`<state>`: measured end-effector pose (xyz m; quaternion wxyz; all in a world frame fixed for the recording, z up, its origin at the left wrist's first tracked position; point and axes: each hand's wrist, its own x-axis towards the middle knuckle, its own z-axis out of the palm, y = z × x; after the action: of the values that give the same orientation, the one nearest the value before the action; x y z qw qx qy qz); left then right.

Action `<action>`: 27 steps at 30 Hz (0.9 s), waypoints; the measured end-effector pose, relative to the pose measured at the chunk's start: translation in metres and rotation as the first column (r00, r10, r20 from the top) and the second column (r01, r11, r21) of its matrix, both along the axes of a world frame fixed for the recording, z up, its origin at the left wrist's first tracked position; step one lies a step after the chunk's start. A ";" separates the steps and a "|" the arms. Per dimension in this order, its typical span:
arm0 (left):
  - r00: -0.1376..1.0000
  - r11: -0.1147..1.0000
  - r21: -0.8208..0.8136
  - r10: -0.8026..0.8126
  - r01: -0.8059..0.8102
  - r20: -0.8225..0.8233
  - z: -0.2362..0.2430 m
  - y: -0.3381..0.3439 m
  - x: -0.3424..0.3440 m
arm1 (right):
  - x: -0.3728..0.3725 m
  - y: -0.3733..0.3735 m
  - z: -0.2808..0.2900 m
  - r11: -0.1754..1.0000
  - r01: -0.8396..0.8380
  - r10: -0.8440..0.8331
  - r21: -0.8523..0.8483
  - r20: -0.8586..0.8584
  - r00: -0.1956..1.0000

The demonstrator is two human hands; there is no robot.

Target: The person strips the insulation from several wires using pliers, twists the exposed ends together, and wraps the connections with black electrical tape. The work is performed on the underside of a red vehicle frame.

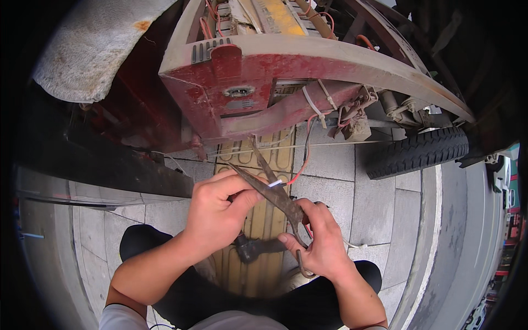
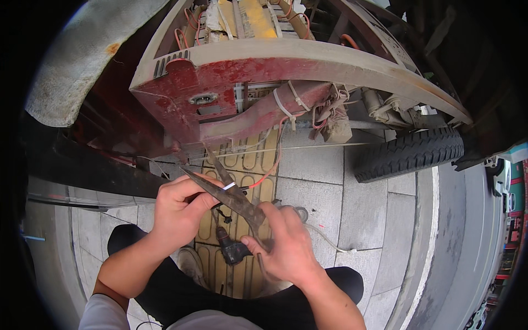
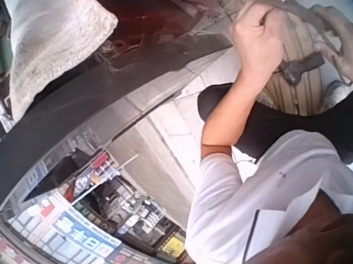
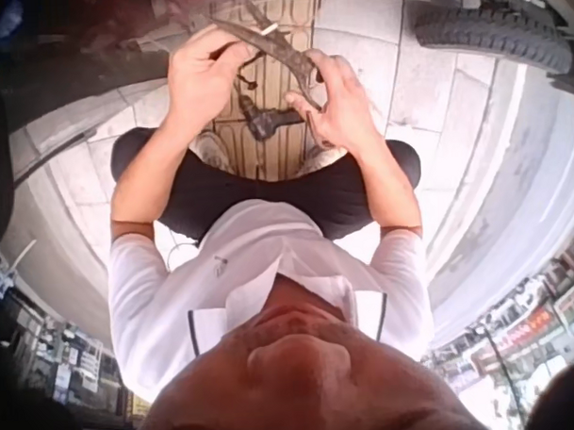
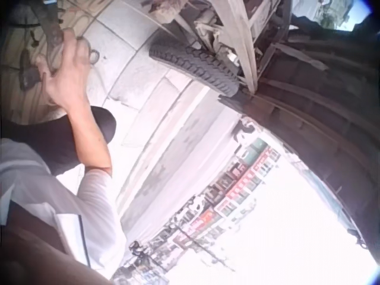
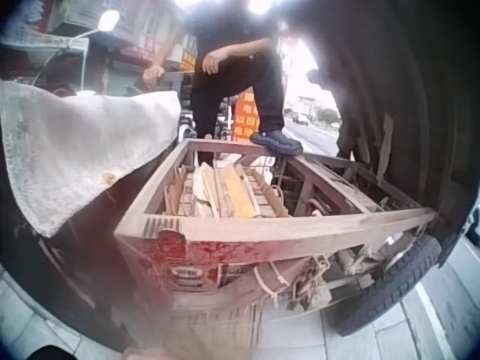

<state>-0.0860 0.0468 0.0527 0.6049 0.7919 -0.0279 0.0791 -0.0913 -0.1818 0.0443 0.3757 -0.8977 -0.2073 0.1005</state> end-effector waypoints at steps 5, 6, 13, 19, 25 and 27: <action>0.993 1.000 0.003 -0.003 0.004 -0.117 0.006 -0.001 0.000 | 0.000 -0.005 -0.010 0.993 -0.001 0.014 0.119 -0.107 0.994; 0.989 1.000 0.005 -0.014 0.015 -0.145 0.007 -0.001 0.001 | 0.001 -0.008 -0.013 0.974 0.017 0.048 0.225 -0.281 0.959; 0.999 0.997 0.071 -0.036 0.035 0.012 -0.004 0.004 0.003 | -0.001 -0.002 -0.001 0.989 -0.009 0.054 0.148 -0.309 0.949; 1.000 0.992 0.124 -0.023 0.021 0.013 0.004 0.003 0.000 | -0.003 0.005 -0.002 0.995 0.007 0.026 0.101 -0.316 0.948; 1.000 0.994 0.113 -0.018 0.015 0.021 0.003 0.003 0.001 | -0.005 0.009 -0.002 0.996 -0.006 0.026 0.088 -0.238 0.971; 0.999 0.991 0.130 -0.030 0.026 0.026 0.004 0.003 0.001 | -0.007 0.008 -0.005 0.998 0.000 0.014 0.065 -0.216 0.976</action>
<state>-0.0849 0.0497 0.0570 0.5527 0.8279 -0.0523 0.0796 -0.0980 -0.1734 0.0391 0.4244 -0.8680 -0.1714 0.1924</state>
